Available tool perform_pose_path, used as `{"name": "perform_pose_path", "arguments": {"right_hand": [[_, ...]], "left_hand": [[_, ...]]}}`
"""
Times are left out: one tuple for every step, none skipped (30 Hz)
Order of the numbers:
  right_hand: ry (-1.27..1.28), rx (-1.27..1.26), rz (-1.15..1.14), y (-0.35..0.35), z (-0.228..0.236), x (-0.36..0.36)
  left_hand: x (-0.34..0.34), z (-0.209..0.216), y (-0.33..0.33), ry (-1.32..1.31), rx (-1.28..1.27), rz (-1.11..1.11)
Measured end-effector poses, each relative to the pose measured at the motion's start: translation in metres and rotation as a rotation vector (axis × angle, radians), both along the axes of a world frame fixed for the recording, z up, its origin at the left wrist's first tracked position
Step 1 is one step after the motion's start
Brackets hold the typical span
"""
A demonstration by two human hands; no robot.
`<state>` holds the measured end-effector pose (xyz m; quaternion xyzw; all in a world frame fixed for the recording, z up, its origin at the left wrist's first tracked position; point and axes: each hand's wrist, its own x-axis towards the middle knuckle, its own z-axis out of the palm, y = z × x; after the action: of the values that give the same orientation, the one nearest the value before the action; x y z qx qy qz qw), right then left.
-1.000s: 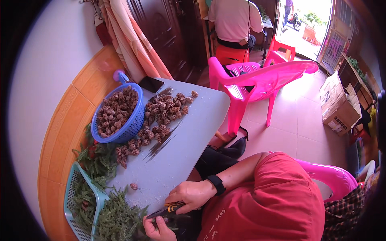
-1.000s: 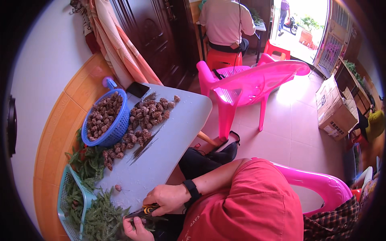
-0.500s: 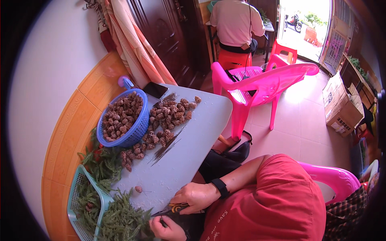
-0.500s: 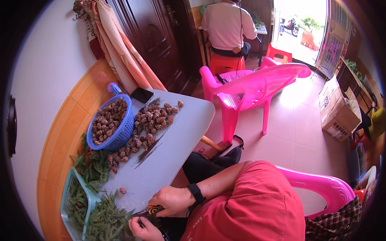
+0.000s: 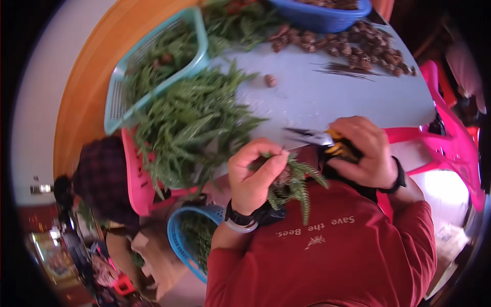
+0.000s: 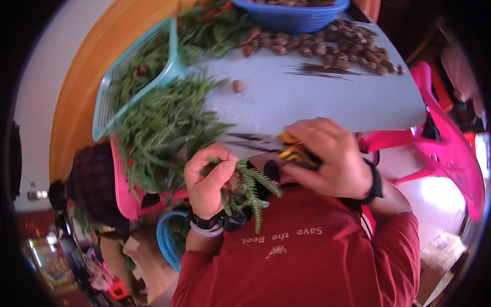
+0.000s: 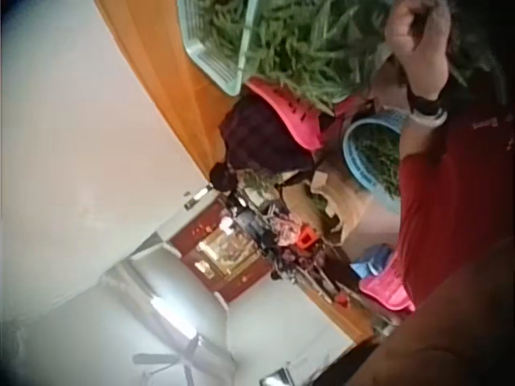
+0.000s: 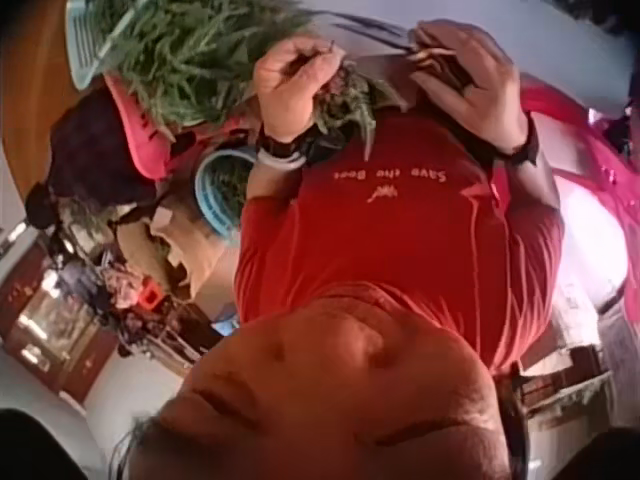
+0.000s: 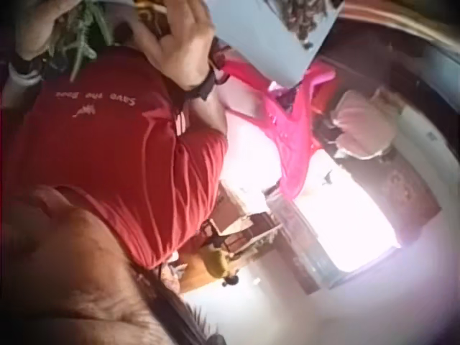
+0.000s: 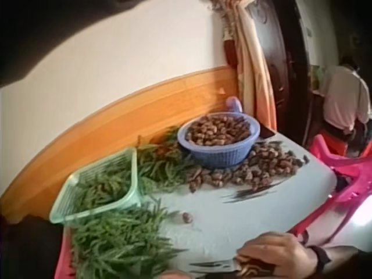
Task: Trimming green foliage and packaging pinecones into a fabric bag.
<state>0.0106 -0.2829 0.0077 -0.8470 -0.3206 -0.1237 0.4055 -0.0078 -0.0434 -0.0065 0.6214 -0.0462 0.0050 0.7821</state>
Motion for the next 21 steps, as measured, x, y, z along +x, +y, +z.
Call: {"name": "perform_pose_path", "arguments": {"right_hand": [[0.012, 0.006, 0.045, -0.002, 0.000, 0.002], [-0.050, -0.014, 0.010, -0.006, -0.001, 0.003], [-0.116, -0.036, -0.040, -0.007, 0.000, 0.002], [-0.114, -0.035, -0.022, -0.007, 0.002, 0.002], [-0.221, -0.109, -0.046, -0.007, 0.004, 0.002], [-0.329, -0.182, -0.072, -0.007, 0.006, 0.002], [-0.438, -0.254, -0.099, -0.006, 0.009, 0.004], [-0.436, -0.255, -0.094, -0.006, 0.011, 0.004], [-0.532, -0.307, -0.092, -0.007, 0.014, 0.006], [-0.628, -0.358, -0.090, -0.007, 0.017, 0.008], [-0.726, -0.409, -0.087, -0.008, 0.020, 0.009], [-0.726, -0.410, -0.080, -0.008, 0.024, 0.010], [-0.765, -0.439, -0.056, -0.008, 0.028, 0.012], [-0.805, -0.469, -0.030, -0.007, 0.032, 0.014], [-0.847, -0.499, -0.003, -0.006, 0.035, 0.016], [-0.852, -0.500, 0.010, -0.005, 0.036, 0.016], [-0.865, -0.529, 0.003, -0.003, 0.038, 0.015], [-0.882, -0.554, 0.006, -0.002, 0.040, 0.013], [-0.901, -0.579, 0.009, 0.000, 0.042, 0.012], [-0.920, -0.577, 0.029, 0.001, 0.043, 0.014], [-0.937, -0.587, 0.035, 0.001, 0.043, 0.015]], "left_hand": [[-0.001, 0.002, 0.003, -0.030, -0.018, -0.027], [-0.002, 0.003, 0.004, -0.065, -0.038, -0.061], [-0.004, 0.004, 0.005, -0.103, -0.060, -0.111], [-0.007, 0.005, 0.006, -0.101, -0.059, -0.093], [-0.008, 0.006, 0.007, -0.102, -0.072, -0.082], [-0.010, 0.007, 0.007, -0.103, -0.086, -0.072], [-0.011, 0.008, 0.008, -0.105, -0.101, -0.063], [-0.012, 0.011, 0.008, -0.103, -0.102, -0.058], [-0.014, 0.013, 0.008, -0.074, -0.123, -0.060], [-0.015, 0.016, 0.008, -0.046, -0.144, -0.061], [-0.015, 0.017, 0.008, -0.018, -0.166, -0.062], [-0.016, 0.017, 0.008, -0.017, -0.169, -0.055], [-0.015, 0.018, 0.008, -0.028, -0.149, -0.060], [-0.015, 0.018, 0.009, -0.040, -0.129, -0.064], [-0.014, 0.018, 0.009, -0.053, -0.110, -0.065], [-0.015, 0.020, 0.010, -0.056, -0.116, -0.054], [-0.016, 0.023, 0.012, -0.014, -0.139, -0.066], [-0.018, 0.026, 0.013, 0.025, -0.164, -0.069], [-0.020, 0.027, 0.014, 0.063, -0.190, -0.071], [-0.020, 0.025, 0.014, 0.047, -0.198, -0.051], [-0.020, 0.022, 0.012, 0.035, -0.191, -0.048]]}}
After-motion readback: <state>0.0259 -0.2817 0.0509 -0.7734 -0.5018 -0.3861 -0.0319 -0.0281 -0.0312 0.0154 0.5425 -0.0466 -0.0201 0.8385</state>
